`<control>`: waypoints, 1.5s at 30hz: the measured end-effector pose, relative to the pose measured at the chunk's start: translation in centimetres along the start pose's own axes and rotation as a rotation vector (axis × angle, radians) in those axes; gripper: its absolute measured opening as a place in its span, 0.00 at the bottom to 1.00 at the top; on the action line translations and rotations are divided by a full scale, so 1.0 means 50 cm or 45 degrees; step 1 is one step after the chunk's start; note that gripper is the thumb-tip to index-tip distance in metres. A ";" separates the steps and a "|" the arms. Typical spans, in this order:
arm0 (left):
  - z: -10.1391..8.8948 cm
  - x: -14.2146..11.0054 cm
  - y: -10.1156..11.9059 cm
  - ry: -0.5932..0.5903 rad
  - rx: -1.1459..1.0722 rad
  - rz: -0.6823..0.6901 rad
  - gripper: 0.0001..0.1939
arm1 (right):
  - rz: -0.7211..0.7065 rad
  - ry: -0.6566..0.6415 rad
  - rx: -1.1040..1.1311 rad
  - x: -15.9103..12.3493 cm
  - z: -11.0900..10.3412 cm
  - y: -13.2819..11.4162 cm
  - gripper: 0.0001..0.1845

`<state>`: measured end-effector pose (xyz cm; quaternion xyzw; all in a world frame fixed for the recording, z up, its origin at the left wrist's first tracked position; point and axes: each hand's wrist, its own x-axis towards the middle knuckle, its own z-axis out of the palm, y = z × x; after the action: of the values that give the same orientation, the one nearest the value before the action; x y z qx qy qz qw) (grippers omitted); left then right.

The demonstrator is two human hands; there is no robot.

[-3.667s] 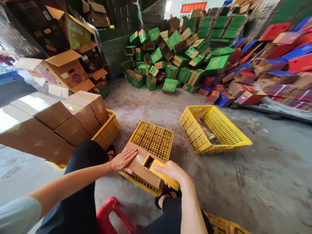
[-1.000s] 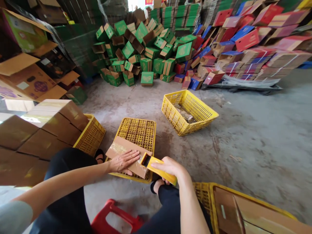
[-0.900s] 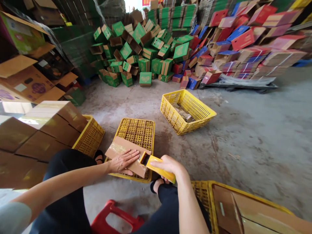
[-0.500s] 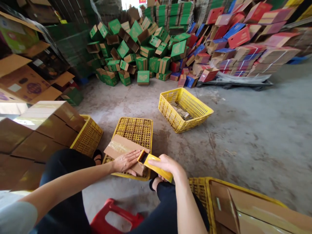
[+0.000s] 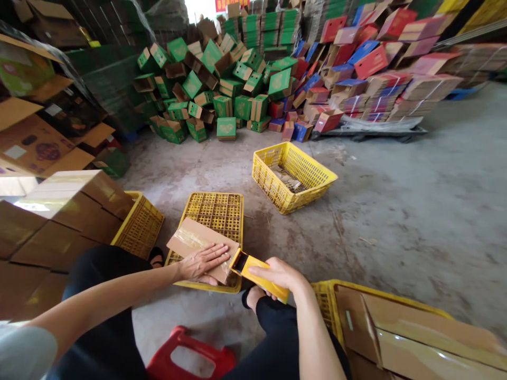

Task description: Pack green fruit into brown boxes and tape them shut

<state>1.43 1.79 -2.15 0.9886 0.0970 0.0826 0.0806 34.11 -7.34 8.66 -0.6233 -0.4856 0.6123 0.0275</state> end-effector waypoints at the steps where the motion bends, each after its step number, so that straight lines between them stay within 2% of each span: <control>1: -0.002 0.004 0.008 -0.018 0.001 0.002 0.53 | 0.009 -0.006 -0.007 0.002 -0.001 0.001 0.29; 4: 0.004 0.020 0.032 -0.024 0.021 0.030 0.55 | 0.018 0.013 -0.022 0.003 -0.001 0.008 0.29; 7: 0.024 0.033 0.050 0.066 0.071 0.054 0.54 | 0.008 0.052 0.007 0.004 0.003 0.019 0.28; 12: 0.039 0.032 0.053 0.123 0.140 0.077 0.51 | -0.028 0.023 0.082 0.008 0.012 0.036 0.28; 22: 0.024 0.032 0.058 0.059 0.135 0.071 0.47 | 0.027 0.030 0.166 -0.059 0.007 0.099 0.29; 26: 0.009 0.036 0.065 0.028 0.046 0.062 0.48 | 0.021 0.038 0.147 -0.063 0.008 0.109 0.30; 30: -0.015 0.066 0.057 -0.065 -0.087 -0.040 0.56 | 0.033 0.090 0.107 -0.059 0.010 0.105 0.29; 34: -0.026 0.116 0.032 -0.150 -0.171 0.052 0.62 | 0.024 0.099 0.094 -0.065 0.008 0.103 0.29; 38: -0.018 0.143 0.020 -0.125 -0.244 0.110 0.60 | 0.035 0.106 0.108 -0.077 0.006 0.107 0.31; 45: -0.010 0.141 0.023 -0.078 -0.245 0.092 0.53 | -0.054 0.052 0.183 -0.086 0.001 0.123 0.30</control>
<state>8.39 2.22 -0.44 0.9812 0.0503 0.0641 0.1751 38.53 -13.35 7.97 -0.6215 -0.4528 0.6322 0.0951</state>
